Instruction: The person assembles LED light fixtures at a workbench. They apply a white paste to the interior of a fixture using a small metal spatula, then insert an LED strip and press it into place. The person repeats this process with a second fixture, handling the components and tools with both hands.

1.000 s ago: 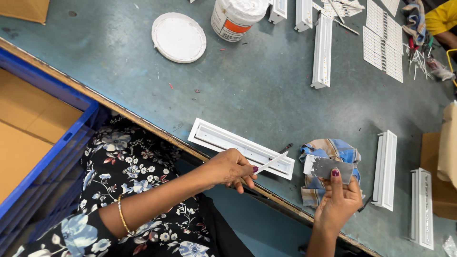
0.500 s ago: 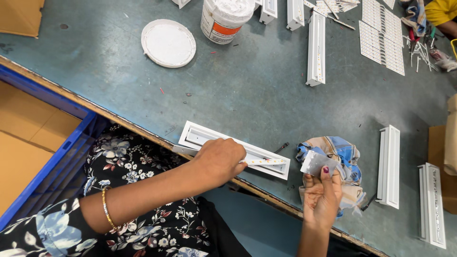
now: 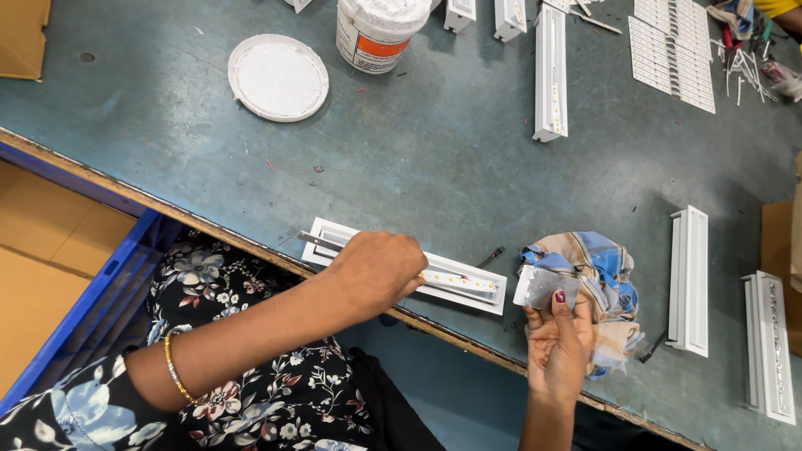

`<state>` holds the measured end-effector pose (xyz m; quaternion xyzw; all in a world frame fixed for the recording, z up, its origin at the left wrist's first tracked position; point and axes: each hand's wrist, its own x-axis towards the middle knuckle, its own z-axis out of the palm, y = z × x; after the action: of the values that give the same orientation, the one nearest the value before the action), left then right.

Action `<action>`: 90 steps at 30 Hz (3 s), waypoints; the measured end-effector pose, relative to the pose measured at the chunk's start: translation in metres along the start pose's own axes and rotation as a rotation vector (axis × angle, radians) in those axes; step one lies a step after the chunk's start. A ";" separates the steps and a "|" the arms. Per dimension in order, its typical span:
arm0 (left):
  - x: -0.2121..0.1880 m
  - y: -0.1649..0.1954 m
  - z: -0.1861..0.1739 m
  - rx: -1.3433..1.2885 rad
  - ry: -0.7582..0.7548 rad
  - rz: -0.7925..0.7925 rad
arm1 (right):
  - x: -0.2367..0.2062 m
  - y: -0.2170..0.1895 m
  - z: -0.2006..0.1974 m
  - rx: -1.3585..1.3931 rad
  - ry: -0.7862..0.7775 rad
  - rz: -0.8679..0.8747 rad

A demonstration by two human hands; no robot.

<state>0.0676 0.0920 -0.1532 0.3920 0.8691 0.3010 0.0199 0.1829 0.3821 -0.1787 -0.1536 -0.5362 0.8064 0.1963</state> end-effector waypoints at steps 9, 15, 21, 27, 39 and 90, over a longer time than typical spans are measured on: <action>0.003 -0.001 -0.004 0.065 -0.027 -0.013 | 0.002 -0.003 0.004 -0.016 0.012 0.007; -0.007 0.004 -0.005 -0.011 0.063 -0.047 | 0.002 -0.002 0.012 -0.062 0.005 -0.015; -0.007 0.008 0.001 0.020 0.092 -0.043 | -0.005 0.002 0.024 -0.243 -0.035 -0.036; -0.008 0.010 0.010 0.140 0.093 -0.035 | -0.007 0.004 0.034 -0.293 -0.022 -0.021; -0.015 0.013 0.011 0.058 0.147 -0.032 | -0.017 -0.005 0.045 -0.431 0.034 -0.129; -0.018 0.006 0.011 0.011 0.221 -0.076 | 0.061 -0.066 0.121 -1.513 -0.806 -0.057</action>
<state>0.0871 0.0885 -0.1626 0.3234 0.8818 0.3368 -0.0667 0.0839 0.3372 -0.0738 0.0685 -0.9624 0.2198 -0.1442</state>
